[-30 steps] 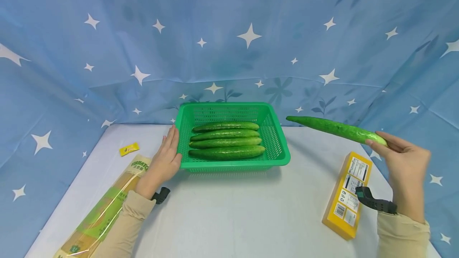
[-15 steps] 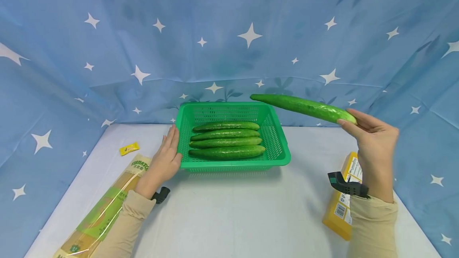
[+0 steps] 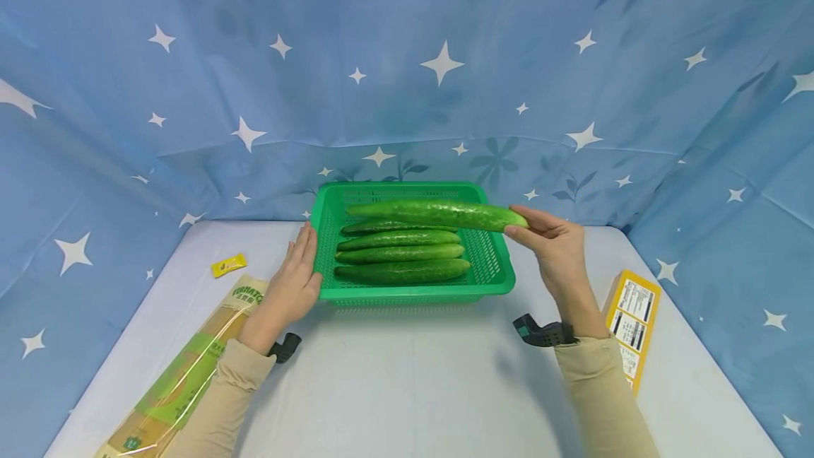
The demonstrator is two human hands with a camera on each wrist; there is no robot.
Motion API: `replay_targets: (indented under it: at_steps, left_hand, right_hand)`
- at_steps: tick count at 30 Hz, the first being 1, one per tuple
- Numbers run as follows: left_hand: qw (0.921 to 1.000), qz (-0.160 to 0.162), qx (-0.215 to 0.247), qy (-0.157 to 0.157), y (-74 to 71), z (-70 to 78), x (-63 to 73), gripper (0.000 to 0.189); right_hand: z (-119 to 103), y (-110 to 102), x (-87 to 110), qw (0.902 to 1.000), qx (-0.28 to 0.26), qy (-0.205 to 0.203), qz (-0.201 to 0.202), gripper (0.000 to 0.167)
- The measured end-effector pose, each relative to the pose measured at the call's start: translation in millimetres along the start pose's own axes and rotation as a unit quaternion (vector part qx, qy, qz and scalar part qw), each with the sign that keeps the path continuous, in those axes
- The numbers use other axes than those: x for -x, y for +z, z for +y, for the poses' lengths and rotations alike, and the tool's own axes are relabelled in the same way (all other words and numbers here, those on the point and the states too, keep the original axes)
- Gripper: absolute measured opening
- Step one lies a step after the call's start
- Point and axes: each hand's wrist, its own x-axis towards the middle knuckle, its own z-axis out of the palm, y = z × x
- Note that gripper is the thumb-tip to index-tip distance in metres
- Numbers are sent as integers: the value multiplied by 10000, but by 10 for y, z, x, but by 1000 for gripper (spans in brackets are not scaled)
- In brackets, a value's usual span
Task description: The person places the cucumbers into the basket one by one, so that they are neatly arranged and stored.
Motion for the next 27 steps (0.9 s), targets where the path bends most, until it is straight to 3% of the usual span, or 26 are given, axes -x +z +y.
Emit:
replay_targets:
  at_steps: [6, 12, 18, 27]
  left_hand:
    - [10000, 59, 11, 34, 10, 7, -7, 69]
    - [10000, 67, 30, 45, 5, 13, -2, 68]
    - [10000, 3, 37, -34, -9, 11, 1, 69]
    - [9999, -30, 86, -79, -3, -1, 3, 69]
  right_hand:
    - [269, 131, 92, 9956, 451, 698, -426, 36]
    - [414, 192, 177, 9825, 1272, 1238, -560, 45]
    - [457, 233, 206, 9673, 2024, 1290, -825, 42]
    - [515, 238, 210, 9537, 2525, 1063, -1243, 39]
